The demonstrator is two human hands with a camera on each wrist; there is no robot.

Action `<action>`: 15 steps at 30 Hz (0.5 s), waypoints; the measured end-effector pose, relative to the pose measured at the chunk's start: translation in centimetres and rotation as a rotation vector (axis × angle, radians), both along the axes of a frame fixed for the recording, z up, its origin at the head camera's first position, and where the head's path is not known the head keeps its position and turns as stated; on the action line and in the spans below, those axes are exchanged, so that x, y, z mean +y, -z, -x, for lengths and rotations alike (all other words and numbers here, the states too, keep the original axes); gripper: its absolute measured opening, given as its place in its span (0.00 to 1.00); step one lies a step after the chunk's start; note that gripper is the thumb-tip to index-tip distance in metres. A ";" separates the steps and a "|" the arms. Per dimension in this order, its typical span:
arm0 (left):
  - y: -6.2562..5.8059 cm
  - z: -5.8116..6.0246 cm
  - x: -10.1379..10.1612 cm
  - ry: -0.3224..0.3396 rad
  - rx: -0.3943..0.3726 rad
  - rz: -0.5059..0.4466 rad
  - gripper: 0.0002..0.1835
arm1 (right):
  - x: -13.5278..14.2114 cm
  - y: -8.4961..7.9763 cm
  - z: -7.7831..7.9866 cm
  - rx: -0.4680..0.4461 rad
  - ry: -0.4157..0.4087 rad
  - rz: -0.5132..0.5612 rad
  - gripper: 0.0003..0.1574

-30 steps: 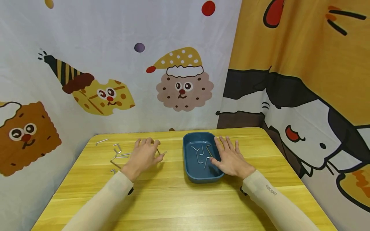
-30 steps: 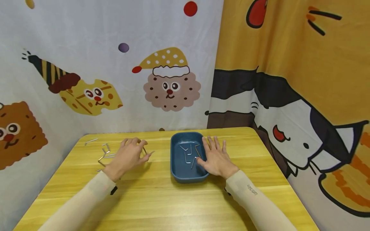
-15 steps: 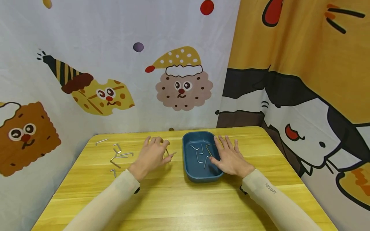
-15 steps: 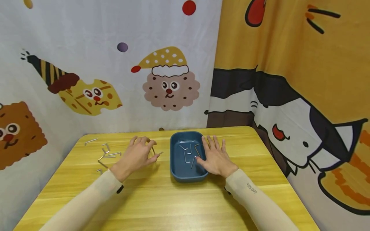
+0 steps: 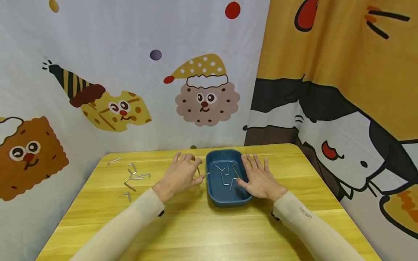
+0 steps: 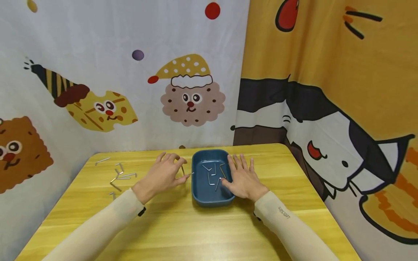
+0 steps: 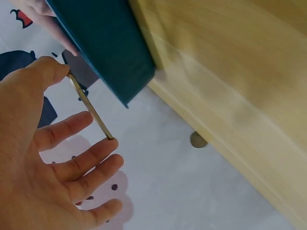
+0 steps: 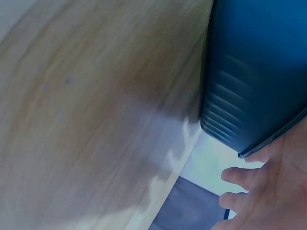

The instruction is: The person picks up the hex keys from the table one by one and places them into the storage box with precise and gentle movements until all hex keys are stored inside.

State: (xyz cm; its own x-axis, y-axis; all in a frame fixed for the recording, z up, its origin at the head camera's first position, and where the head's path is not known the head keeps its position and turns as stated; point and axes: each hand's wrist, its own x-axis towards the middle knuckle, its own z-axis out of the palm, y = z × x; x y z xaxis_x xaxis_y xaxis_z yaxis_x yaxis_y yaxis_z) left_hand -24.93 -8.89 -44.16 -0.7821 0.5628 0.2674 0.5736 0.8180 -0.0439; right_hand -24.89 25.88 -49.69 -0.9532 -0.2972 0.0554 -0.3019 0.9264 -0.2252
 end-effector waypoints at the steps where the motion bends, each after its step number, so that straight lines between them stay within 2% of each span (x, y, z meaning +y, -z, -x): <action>1: -0.2 0.0 0.3 0.007 -0.005 0.004 0.28 | 0.0 0.0 0.0 -0.001 0.000 0.000 0.63; 10: -1.2 0.4 2.5 0.080 -0.014 0.037 0.30 | 0.0 0.1 -0.1 -0.004 -0.001 0.003 0.63; 15: -1.8 0.8 3.4 0.137 -0.012 0.091 0.32 | 0.0 0.1 0.0 -0.006 0.003 0.005 0.64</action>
State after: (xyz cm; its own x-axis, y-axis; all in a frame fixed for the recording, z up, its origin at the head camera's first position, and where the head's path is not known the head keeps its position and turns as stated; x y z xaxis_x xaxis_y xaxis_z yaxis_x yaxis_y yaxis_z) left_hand -25.76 -5.45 -42.34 -0.6996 0.6855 0.2015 0.6801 0.7253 -0.1065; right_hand -24.87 25.90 -49.75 -0.9543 -0.2943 0.0511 -0.2980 0.9260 -0.2316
